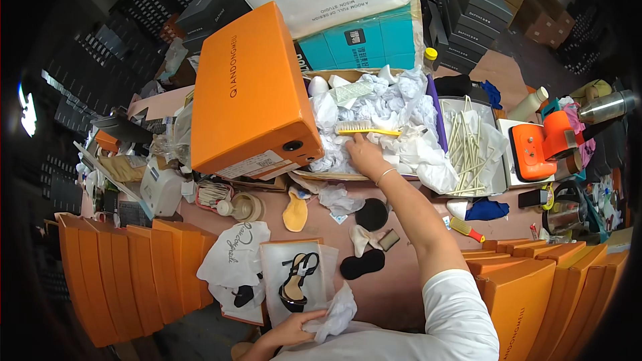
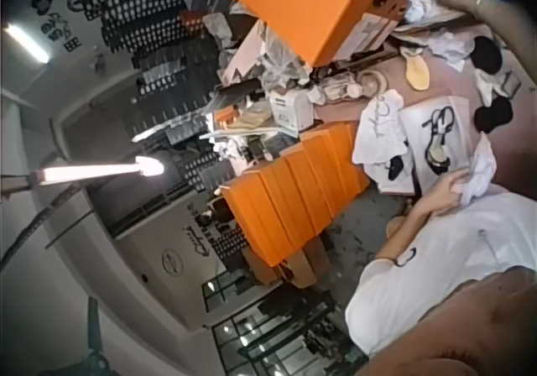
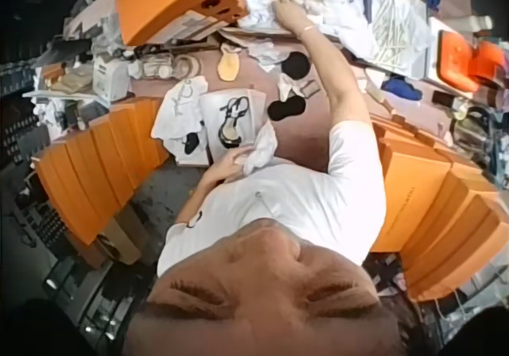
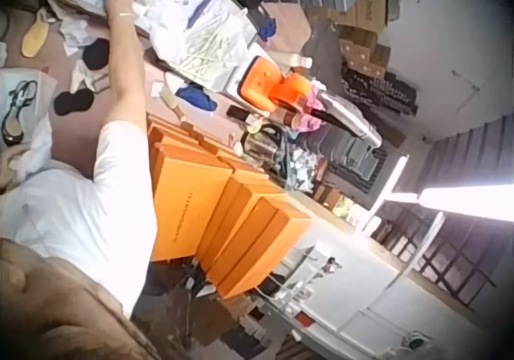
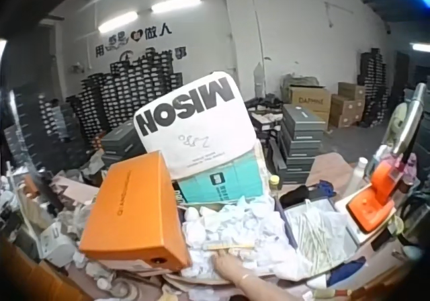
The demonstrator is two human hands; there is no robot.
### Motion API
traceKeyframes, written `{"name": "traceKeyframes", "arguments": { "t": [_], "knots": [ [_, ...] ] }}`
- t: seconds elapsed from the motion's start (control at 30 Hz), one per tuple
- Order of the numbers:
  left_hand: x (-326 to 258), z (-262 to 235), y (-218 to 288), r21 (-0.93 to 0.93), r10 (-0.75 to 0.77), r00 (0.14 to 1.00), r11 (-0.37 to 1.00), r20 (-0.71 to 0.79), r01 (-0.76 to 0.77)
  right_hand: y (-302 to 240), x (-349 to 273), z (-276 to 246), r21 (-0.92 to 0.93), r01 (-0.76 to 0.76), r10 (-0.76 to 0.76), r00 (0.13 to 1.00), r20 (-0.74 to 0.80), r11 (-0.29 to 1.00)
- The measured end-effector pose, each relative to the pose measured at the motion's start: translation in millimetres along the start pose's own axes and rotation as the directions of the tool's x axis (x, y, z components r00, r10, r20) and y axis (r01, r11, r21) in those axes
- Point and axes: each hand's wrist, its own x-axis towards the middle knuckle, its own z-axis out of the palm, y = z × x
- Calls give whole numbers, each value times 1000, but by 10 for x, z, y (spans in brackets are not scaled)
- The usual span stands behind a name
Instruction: Wrapping high-heeled shoes in tissue paper, placing them into dust bags, and then packing them into retail boxes.
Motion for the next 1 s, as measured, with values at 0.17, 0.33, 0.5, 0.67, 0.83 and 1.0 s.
{"name": "traceKeyframes", "arguments": {
  "t": [0.17,0.33,0.5,0.67,0.83,1.0],
  "knots": [
    [225,-182,119,-105,46,989,993,-142,-61,-18,76,29,-78,212,-219,971,-93,974],
    [239,-374,299,15,210,943,977,-257,-213,155,60,-114,378,243,-115,937,-331,893],
    [385,-356,723,-72,245,889,953,-387,-294,234,-203,-619,976,150,442,895,-65,-160],
    [781,-447,1232,387,490,849,834,-197,-392,437,-342,-525,980,66,524,837,-156,187],
    [1014,-344,1556,531,614,767,719,-186,-447,300,-467,-563,373,-39,228,849,-478,927],
    [1083,-246,1517,598,587,800,688,-123,-412,192,-448,-581,33,-49,57,944,-325,998]
  ]
}}
